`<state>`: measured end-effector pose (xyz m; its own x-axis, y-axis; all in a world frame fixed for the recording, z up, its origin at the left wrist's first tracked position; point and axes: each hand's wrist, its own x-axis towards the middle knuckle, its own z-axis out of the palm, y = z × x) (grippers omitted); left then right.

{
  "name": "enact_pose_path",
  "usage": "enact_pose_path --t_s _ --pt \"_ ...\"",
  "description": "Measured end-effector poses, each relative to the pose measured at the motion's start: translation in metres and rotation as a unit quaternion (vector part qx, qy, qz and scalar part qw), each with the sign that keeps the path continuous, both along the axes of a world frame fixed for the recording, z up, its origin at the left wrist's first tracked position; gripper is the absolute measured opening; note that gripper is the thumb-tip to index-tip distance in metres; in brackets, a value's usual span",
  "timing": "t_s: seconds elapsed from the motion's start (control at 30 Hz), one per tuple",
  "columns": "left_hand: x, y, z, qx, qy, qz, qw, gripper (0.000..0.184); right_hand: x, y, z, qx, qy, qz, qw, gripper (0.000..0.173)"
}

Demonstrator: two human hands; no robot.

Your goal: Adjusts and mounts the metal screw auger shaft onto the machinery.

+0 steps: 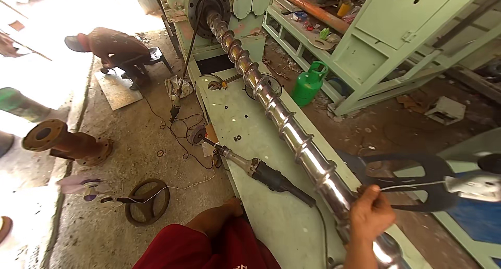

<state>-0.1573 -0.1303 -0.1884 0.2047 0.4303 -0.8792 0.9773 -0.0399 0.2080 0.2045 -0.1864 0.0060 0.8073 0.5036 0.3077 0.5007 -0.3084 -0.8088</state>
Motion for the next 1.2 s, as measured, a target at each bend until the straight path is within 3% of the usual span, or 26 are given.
enact_pose_path --t_s 1.2 --pt "0.0032 0.002 0.004 -0.004 -0.002 -0.002 1.0 0.05 -0.0006 0.0 0.0006 -0.004 0.002 -0.001 1.0 0.048"
